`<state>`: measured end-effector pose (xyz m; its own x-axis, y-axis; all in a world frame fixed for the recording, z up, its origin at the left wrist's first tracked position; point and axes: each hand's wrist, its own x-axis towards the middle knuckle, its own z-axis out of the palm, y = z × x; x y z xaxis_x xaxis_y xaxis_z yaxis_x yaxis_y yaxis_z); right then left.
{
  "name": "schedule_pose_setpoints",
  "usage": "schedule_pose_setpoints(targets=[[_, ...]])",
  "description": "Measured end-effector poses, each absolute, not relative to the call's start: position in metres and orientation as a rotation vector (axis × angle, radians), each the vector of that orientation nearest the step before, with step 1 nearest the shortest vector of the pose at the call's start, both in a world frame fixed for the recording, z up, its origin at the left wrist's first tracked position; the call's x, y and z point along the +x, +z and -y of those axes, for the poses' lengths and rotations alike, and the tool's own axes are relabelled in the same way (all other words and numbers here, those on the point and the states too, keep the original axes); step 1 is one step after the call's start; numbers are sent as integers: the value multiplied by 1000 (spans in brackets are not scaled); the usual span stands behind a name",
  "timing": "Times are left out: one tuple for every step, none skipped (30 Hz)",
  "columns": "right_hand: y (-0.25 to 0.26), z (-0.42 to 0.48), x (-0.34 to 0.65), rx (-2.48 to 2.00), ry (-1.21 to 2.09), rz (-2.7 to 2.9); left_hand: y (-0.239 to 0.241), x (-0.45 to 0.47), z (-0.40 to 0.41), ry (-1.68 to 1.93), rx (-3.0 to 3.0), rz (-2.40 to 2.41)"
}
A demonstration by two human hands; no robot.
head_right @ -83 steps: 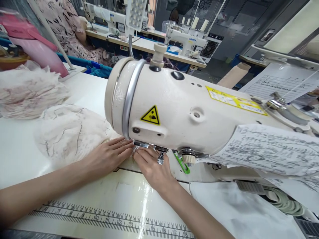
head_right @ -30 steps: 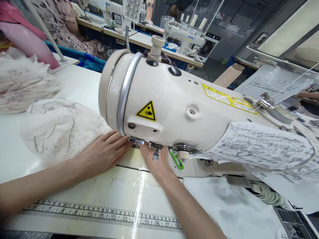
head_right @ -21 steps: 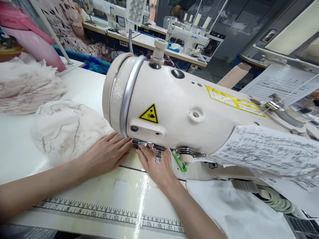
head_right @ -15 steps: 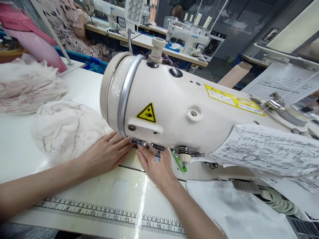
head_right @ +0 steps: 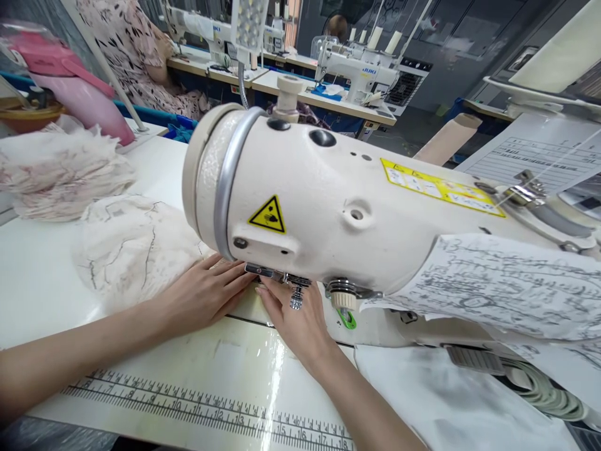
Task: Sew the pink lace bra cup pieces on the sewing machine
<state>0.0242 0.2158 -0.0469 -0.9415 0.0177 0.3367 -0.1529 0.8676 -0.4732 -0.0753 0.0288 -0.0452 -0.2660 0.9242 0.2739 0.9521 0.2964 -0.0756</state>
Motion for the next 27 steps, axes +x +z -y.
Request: schedule_pose_setpoints(targets=[[-47, -216, 24, 93, 733, 2711, -45, -75, -29, -150, -1714, 2304], [-47, -215, 24, 83, 736, 2715, -44, -75, -29, -151, -1713, 2302], [-46, -215, 24, 74, 738, 2722, -44, -76, -30, -152, -1710, 2301], [-45, -215, 25, 68, 737, 2730, -43, -76, -30, -154, -1708, 2300], [-44, -214, 25, 65, 729, 2738, -43, -76, -30, -155, -1708, 2300], [-44, -214, 25, 63, 712, 2746, -42, -76, -30, -157, -1708, 2302], [-43, -214, 26, 62, 689, 2753, -42, -76, -30, -158, -1709, 2306], [-42, -213, 26, 63, 663, 2755, -42, -76, -31, -161, -1710, 2312], [-41, -213, 26, 66, 637, 2756, -42, -76, -31, -166, -1710, 2315], [-41, -213, 26, 71, 614, 2753, -42, -76, -31, -175, -1711, 2316], [-41, -213, 26, 76, 598, 2749, -42, -76, -30, -183, -1712, 2317], [-41, -213, 26, 80, 586, 2745, -43, -76, -30, -191, -1713, 2315], [-42, -213, 26, 82, 576, 2742, -43, -76, -30, -197, -1713, 2314], [-42, -213, 26, 80, 568, 2739, -43, -76, -30, -198, -1709, 2313], [-43, -213, 26, 76, 563, 2740, -43, -76, -30, -192, -1705, 2315], [-43, -213, 26, 73, 559, 2739, -43, -75, -30, -186, -1699, 2315], [-44, -213, 27, 72, 554, 2741, -43, -75, -30, -181, -1693, 2314], [-44, -213, 27, 71, 546, 2742, -43, -75, -30, -179, -1687, 2312], [-44, -212, 27, 74, 536, 2741, -43, -75, -30, -177, -1684, 2310], [-44, -212, 28, 79, 523, 2738, -43, -75, -30, -179, -1683, 2307], [-44, -211, 28, 86, 509, 2733, -43, -75, -30, -180, -1681, 2307], [-43, -211, 28, 92, 493, 2729, -43, -75, -30, -181, -1679, 2309], [-43, -211, 28, 98, 474, 2727, -43, -75, -30, -179, -1678, 2313], [-43, -210, 28, 105, 455, 2728, -42, -75, -31, -177, -1677, 2316], [-43, -210, 28, 109, 435, 2732, -42, -75, -31, -173, -1674, 2320], [-43, -210, 28, 110, 415, 2738, -42, -74, -31, -169, -1669, 2323], [-43, -210, 28, 111, 397, 2745, -41, -74, -31, -163, -1666, 2326]])
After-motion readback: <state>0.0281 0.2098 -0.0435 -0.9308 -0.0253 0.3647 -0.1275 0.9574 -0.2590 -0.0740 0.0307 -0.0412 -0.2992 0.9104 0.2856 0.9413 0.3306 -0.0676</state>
